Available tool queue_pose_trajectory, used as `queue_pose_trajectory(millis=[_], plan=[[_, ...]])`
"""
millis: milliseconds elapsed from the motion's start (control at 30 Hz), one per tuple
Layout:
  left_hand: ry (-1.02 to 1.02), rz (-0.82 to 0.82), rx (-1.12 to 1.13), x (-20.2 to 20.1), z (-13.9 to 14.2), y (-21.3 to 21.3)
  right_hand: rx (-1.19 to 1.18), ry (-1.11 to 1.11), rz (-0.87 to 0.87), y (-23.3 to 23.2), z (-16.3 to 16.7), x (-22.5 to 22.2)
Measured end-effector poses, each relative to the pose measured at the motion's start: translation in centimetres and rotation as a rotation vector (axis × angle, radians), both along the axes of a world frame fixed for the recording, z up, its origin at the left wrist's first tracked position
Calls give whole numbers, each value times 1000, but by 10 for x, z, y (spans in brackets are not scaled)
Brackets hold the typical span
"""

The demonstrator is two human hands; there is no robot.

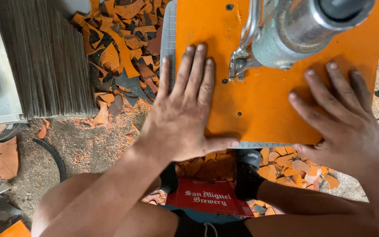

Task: The person uses a vertical cutting machine to cut an orange leather sheet on a gridded mat. They guide the material with both hands, rotating and repositioning it to follow curved and straight cut lines, producing offcuts that accumulate on the floor.

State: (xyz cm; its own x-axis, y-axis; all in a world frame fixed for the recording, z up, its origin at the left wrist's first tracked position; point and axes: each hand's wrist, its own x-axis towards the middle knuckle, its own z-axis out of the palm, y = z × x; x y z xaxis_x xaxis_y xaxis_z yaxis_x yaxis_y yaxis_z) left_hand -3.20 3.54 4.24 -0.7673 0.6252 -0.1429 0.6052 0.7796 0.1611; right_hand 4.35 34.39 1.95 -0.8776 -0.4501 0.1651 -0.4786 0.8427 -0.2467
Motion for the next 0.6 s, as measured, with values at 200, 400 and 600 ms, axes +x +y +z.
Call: queue_pose_trajectory(millis=[200, 400, 600], plan=[[17, -125, 16, -22, 0, -14, -59, 108, 129, -6, -5, 14], [61, -171, 163, -32, -2, -22, -18, 121, 64, -17, -3, 16], [56, -201, 208, -42, -4, -28, -33, 104, 10, -33, -2, 20]])
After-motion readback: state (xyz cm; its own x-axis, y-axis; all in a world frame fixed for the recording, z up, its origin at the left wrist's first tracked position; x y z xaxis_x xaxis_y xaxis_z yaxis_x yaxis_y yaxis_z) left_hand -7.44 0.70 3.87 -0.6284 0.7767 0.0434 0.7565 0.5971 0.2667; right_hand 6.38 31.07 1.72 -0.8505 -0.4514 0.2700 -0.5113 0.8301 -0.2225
